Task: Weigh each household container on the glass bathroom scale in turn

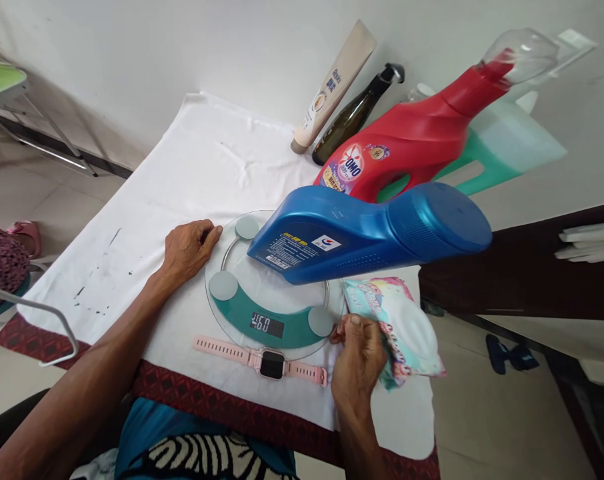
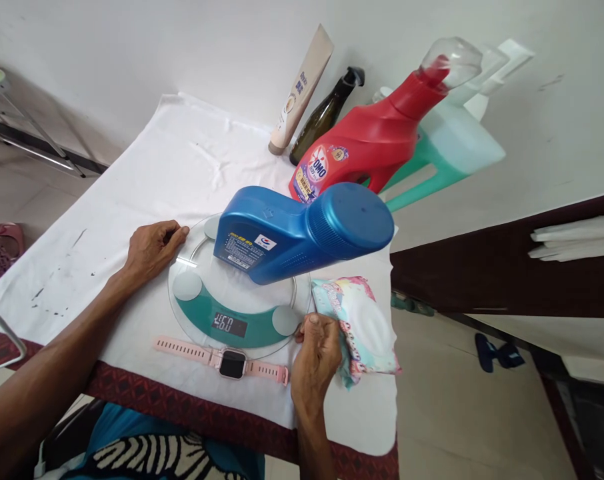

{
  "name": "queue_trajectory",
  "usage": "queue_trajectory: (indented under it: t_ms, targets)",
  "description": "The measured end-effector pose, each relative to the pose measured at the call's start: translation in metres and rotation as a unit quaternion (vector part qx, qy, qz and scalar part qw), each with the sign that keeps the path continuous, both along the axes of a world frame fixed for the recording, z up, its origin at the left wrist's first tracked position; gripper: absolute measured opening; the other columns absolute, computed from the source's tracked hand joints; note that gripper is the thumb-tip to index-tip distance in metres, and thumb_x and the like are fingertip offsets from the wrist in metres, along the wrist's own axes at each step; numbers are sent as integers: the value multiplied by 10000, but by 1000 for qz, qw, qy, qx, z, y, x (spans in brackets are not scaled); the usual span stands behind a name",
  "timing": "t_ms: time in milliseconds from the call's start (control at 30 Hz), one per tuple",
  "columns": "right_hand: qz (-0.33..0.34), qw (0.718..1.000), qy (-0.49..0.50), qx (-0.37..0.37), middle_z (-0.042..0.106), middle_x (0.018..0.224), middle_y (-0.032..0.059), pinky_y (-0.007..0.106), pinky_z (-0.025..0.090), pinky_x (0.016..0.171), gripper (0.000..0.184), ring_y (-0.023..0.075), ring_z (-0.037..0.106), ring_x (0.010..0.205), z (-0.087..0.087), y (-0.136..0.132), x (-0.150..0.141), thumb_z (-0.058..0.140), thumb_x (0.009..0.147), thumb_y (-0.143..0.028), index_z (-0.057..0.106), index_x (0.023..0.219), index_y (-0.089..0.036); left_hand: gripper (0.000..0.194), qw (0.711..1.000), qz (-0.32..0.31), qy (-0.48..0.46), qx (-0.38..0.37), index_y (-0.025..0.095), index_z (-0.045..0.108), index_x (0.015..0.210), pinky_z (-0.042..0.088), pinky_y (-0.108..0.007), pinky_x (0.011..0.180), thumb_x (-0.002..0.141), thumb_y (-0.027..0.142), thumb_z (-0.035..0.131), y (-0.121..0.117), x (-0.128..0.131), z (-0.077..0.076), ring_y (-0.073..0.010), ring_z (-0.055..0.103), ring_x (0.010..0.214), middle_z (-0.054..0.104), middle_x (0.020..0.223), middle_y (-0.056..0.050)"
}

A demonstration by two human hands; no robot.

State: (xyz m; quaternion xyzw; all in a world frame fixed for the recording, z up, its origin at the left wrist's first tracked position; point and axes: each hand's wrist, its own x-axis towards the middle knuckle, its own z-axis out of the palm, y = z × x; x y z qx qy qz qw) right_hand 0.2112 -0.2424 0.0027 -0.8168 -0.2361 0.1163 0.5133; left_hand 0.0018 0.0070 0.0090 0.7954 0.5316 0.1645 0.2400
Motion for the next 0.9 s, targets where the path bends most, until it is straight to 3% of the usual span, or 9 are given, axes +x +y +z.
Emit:
queue_trajectory:
  t_ms: [67,133,300,400,533,667,767,900]
  targets:
    - [-12,998,-51,-42,627,840,17,368,438,755,428,202,561,782,15,1,-5,648,921,-647,630,902,-220,406,1000,-2,-1,1,206,622,743,294,-309,623,1012,455,449,0,0,-1,-167,486,619,595,662,-21]
    - [-18,994,-100,-34,673,988,51,405,462,855,438,241,607,926,34,8,-9,731,862,-627,652,1018,-226,404,1000,-1,2,-1,207,623,741,292,-309,622,1017,448,453,0,0,-1,-169,490,618,590,657,-20]
    - [70,985,-102,118,610,1378,74,529,465,1131,678,304,566,1347,80,58,3,860,743,-561,565,1292,-295,391,1000,-2,7,-4,216,588,734,274,-306,624,1034,434,463,0,0,-2,-181,540,663,632,699,-25]
    - [120,979,-46,156,663,1321,85,558,509,1111,751,318,635,1267,92,90,10,917,672,-513,602,1307,-268,378,1000,-13,4,-17,222,577,734,285,-305,637,1042,409,464,-2,-1,-2,-194,582,704,668,736,-30]
    - [151,977,22,150,753,1043,73,528,605,964,554,305,723,1020,95,114,9,951,645,-386,729,1119,-205,367,999,-19,-21,-23,227,583,771,317,-317,663,1063,395,437,-4,-2,-4,-210,639,766,710,803,-43]
    - [148,967,74,193,759,980,31,516,617,971,553,290,731,1029,107,140,4,963,610,-344,742,1103,-231,363,998,-26,-43,-33,234,564,794,338,-334,679,1077,391,399,-5,-1,-7,-217,670,798,725,854,-47]
    - [147,958,74,235,756,1015,20,505,612,997,527,276,729,1059,116,189,2,958,614,-344,724,1073,-233,369,998,-28,-49,-40,236,541,794,346,-349,681,1086,386,372,-5,0,-8,-225,679,797,720,860,-52]
    - [212,934,74,277,751,1001,27,462,623,942,535,248,728,979,102,301,1,954,596,-392,693,1025,-207,374,996,-30,-56,-54,239,518,794,362,-360,691,1094,395,357,-5,2,-9,-227,690,803,721,871,-62]
